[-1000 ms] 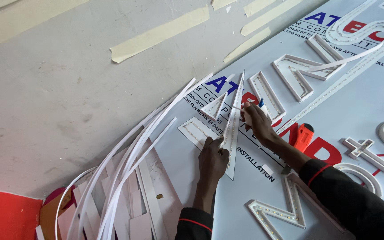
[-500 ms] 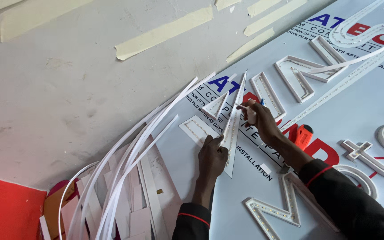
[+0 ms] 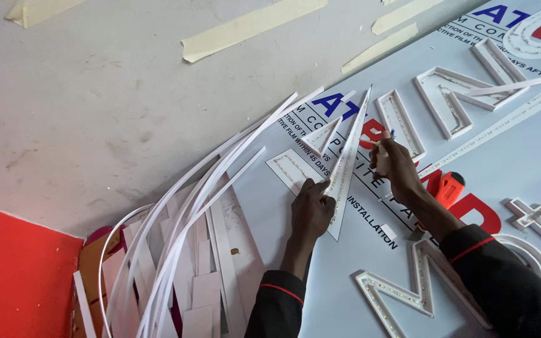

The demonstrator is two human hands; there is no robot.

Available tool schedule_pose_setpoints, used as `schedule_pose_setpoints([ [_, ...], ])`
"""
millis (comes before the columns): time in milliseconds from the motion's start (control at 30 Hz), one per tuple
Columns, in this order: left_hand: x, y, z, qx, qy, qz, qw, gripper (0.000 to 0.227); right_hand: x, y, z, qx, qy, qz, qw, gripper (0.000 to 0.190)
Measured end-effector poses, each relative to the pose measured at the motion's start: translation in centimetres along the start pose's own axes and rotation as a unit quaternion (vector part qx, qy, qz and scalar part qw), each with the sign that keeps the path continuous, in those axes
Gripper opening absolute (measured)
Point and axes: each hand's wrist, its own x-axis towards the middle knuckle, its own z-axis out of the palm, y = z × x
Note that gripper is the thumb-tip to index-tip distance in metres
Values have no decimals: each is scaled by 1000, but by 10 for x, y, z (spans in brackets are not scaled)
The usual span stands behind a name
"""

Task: The person assembles a white acrylic letter 'A' by applying glue to its edges and attaching LED strips. They then use a utility knife to trim excess material from the letter's corners and apply glue to a separate acrylic strip.

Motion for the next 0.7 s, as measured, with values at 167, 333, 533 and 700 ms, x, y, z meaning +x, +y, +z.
schedule_pose_setpoints([
  [167,3,-4,1,-1,1,7,1000,46,11,10,-2,16,-8,-8,1000,60],
  [333,3,-8,5,-3,16,22,1000,44,8,8,4,21,-20,-16,999,54],
  [533,5,-11,8,-3,25,25,999,43,9,21,1,-163,-70,-42,983,58],
  [700,3,2,-2,-6,0,-13,1000,45,-15,13,11,-527,-137,-245,802,58],
])
